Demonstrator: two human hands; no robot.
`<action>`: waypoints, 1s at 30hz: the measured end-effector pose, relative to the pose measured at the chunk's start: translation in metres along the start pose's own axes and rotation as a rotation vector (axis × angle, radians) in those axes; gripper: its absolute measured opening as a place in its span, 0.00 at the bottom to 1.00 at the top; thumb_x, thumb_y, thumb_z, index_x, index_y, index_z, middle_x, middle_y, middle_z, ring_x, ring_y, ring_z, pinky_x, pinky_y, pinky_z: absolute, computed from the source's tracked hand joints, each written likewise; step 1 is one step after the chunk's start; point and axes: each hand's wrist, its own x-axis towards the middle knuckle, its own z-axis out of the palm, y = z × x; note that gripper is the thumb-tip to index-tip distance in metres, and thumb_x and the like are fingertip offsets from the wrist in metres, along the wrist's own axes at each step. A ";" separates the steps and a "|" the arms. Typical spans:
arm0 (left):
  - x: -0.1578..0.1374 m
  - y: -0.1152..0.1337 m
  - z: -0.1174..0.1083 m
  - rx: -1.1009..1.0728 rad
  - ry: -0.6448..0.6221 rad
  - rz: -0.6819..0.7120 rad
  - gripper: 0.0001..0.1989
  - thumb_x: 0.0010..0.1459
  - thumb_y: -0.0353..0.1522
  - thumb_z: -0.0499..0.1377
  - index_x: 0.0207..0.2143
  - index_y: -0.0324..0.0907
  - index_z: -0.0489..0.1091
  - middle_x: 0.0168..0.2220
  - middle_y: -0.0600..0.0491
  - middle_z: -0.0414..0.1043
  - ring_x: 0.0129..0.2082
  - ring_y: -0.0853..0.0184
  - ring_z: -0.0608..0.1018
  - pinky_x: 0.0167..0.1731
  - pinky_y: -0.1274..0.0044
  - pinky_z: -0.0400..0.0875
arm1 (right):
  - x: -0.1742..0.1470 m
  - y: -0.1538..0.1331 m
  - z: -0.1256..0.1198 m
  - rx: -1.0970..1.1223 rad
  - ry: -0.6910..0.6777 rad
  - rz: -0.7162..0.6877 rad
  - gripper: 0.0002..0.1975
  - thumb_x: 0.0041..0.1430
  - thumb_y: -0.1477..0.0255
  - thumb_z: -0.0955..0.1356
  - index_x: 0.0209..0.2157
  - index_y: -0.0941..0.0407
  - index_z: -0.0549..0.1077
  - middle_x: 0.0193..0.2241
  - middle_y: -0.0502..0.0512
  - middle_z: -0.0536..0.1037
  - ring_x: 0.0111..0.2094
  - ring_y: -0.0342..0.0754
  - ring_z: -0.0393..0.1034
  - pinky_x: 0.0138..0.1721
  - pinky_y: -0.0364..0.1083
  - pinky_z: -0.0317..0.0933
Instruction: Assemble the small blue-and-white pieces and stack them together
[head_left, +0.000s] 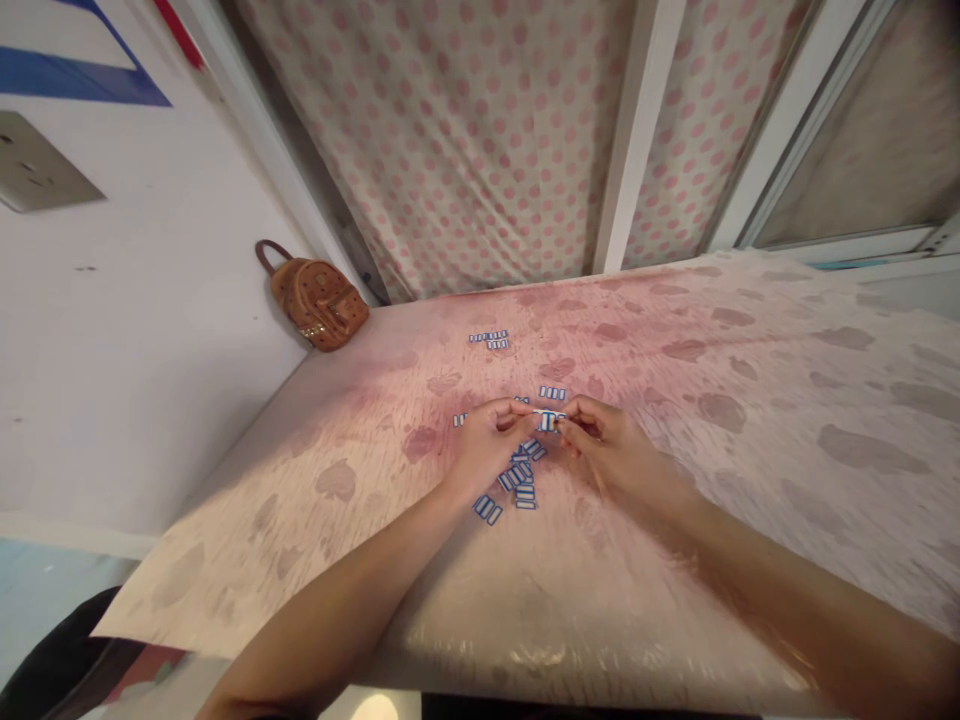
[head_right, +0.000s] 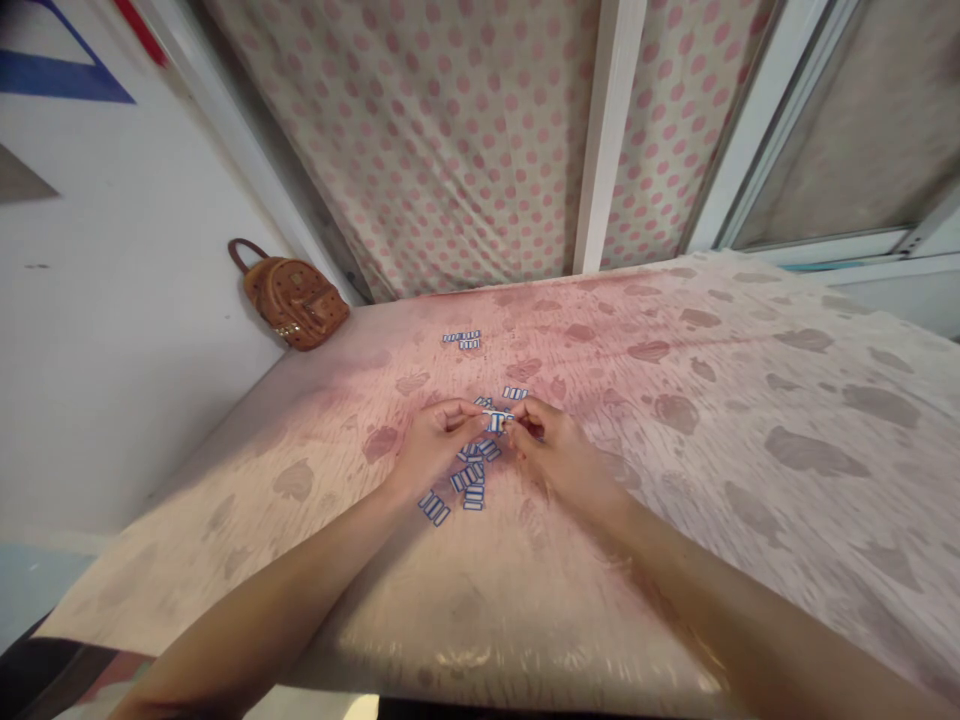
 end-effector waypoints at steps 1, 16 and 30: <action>0.000 0.000 0.000 0.000 -0.001 0.001 0.12 0.54 0.38 0.67 0.34 0.38 0.76 0.35 0.48 0.80 0.36 0.63 0.80 0.40 0.74 0.73 | 0.000 0.000 0.000 0.000 0.003 -0.006 0.12 0.65 0.63 0.65 0.30 0.54 0.68 0.24 0.48 0.72 0.26 0.45 0.66 0.27 0.44 0.57; -0.002 0.002 0.001 0.021 -0.006 0.031 0.09 0.56 0.37 0.66 0.34 0.39 0.76 0.35 0.49 0.79 0.35 0.65 0.80 0.36 0.77 0.71 | 0.005 -0.012 -0.002 0.154 0.015 0.043 0.18 0.64 0.60 0.65 0.24 0.55 0.68 0.22 0.52 0.71 0.22 0.45 0.66 0.27 0.46 0.61; 0.011 -0.003 -0.013 0.092 -0.006 0.065 0.11 0.56 0.38 0.65 0.36 0.38 0.77 0.35 0.49 0.80 0.35 0.66 0.79 0.36 0.77 0.70 | 0.005 -0.002 -0.003 0.123 0.072 -0.002 0.11 0.63 0.63 0.67 0.31 0.55 0.70 0.24 0.49 0.72 0.26 0.44 0.66 0.28 0.44 0.58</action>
